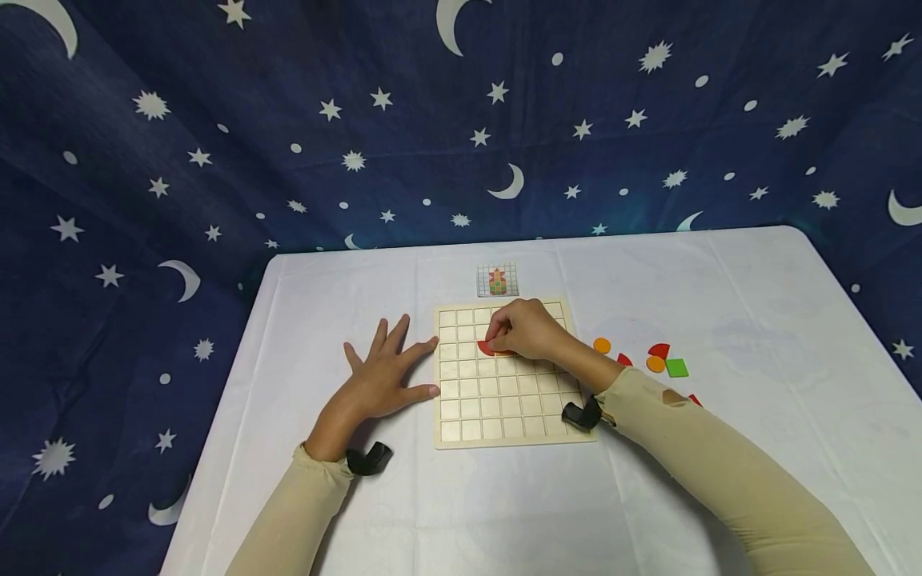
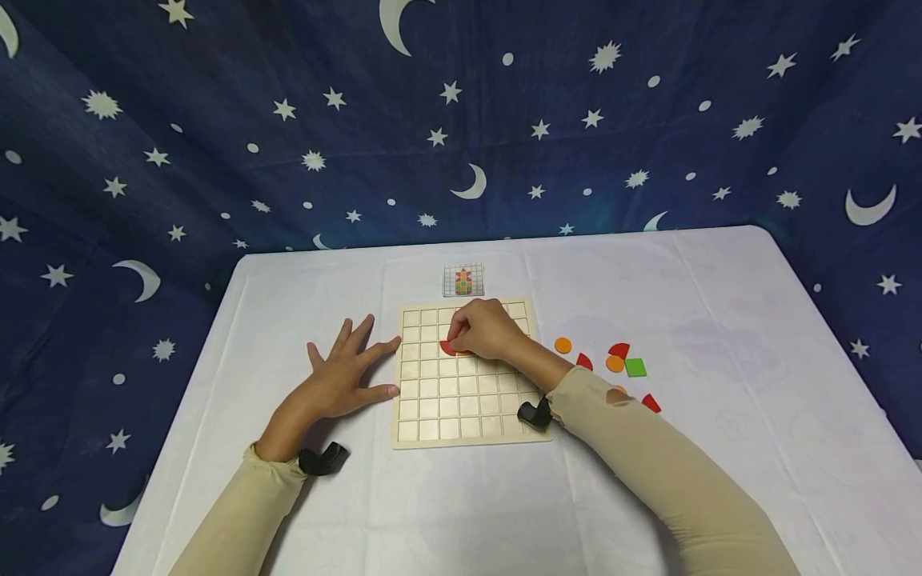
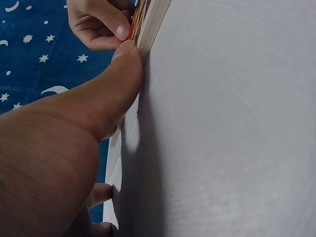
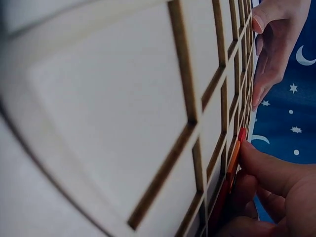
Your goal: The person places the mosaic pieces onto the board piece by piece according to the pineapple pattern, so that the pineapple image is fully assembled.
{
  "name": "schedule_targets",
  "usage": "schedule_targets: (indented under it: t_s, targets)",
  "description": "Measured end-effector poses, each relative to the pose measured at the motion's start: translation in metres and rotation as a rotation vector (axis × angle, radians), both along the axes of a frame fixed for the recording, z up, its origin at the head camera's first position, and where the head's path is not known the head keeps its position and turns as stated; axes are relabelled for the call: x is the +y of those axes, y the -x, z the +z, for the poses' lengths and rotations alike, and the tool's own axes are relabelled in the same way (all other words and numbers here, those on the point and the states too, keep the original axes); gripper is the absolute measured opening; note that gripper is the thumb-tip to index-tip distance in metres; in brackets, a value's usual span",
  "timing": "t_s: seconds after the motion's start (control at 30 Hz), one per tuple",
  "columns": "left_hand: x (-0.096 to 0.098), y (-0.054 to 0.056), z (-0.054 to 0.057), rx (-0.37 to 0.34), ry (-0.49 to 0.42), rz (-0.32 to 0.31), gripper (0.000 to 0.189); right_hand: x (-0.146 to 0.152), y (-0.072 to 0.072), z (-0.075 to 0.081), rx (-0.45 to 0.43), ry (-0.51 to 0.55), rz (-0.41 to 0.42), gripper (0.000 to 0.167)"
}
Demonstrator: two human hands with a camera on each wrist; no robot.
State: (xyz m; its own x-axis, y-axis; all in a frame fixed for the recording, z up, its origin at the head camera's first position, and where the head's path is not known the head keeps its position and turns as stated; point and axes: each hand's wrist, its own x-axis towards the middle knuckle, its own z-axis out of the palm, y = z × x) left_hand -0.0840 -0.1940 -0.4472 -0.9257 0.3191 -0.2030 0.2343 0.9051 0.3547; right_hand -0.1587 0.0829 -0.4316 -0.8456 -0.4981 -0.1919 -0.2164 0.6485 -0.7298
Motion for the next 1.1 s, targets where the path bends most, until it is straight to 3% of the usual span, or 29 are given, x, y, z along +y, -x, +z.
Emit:
schedule_targets:
  t_s: [0.47,0.7,0.87,1.1]
  targets:
    - [0.002,0.0,-0.001,-0.001,-0.003,-0.003,0.083,0.006,-0.001,0.001,-0.012,0.005,0.001,0.003]
    - [0.002,0.0,0.001,-0.003,0.0,-0.007,0.083,0.014,-0.001,0.005,0.0,0.034,-0.04,0.004]
    - [0.002,0.0,0.003,-0.007,0.003,-0.002,0.083,0.029,0.0,0.016,-0.01,0.067,-0.093,0.005]
    - [0.001,0.0,0.0,-0.011,-0.001,0.0,0.083,0.064,-0.001,0.032,0.059,0.022,-0.171,0.009]
